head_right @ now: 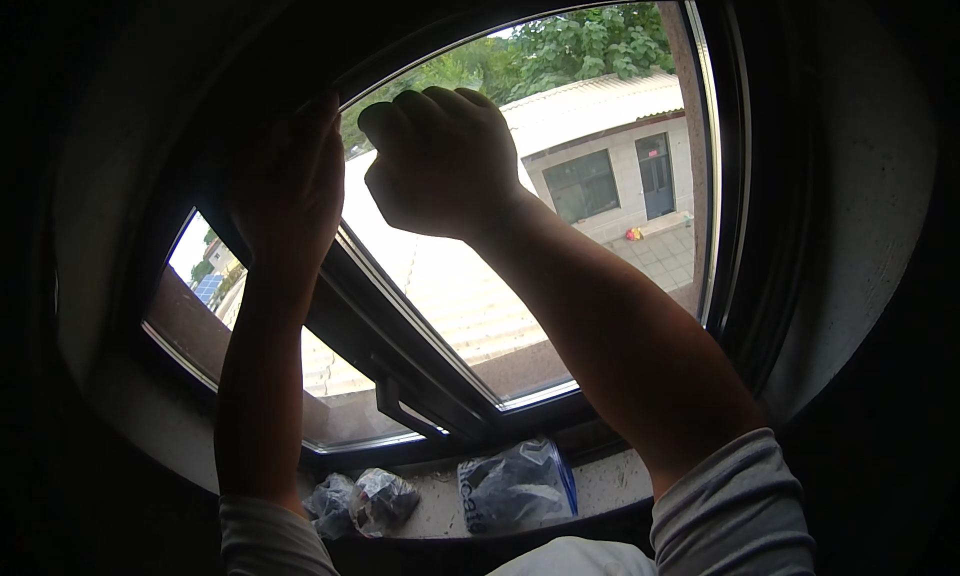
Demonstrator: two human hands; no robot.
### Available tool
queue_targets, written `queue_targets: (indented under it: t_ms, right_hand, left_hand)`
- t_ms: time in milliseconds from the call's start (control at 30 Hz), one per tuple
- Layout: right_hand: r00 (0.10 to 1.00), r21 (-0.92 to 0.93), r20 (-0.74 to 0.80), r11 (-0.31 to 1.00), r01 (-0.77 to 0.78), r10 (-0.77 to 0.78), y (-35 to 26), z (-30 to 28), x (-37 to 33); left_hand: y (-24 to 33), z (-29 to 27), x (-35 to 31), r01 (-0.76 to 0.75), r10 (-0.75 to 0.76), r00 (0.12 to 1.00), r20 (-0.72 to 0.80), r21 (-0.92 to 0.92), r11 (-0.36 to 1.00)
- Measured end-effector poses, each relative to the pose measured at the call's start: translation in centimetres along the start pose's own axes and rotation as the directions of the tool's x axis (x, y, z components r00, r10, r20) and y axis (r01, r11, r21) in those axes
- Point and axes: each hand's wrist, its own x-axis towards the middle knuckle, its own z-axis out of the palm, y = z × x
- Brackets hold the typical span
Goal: The person installs small hardware pieces into the upper frame of a window using a screwdriver. They repeatedly pick up pieces from the windowsill, align them in the frame, and tighten them. The window remains open during the process.
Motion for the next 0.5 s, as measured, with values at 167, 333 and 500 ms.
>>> queue_targets:
  t_ms: [167,333,500]
  right_hand:
    - [1.0,0.007,-0.006,1.0,-0.007,0.007,-0.2,0.3,0.2]
    - [0.986,-0.015,0.11,0.992,-0.123,0.124,-0.9,-0.5,0.2]
    - [0.976,-0.056,0.159,0.988,-0.141,0.149,-0.8,-0.8,0.1]
  left_hand:
    - [-0.4,0.3,-0.1,-0.05,0.052,0.998,-0.025,0.055,0.997]
    - [0.8,-0.4,0.3,0.034,-0.033,0.998,0.046,-0.029,0.999]
    - [1.6,-0.9,0.9,0.096,-0.09,0.989,0.12,-0.041,0.995]
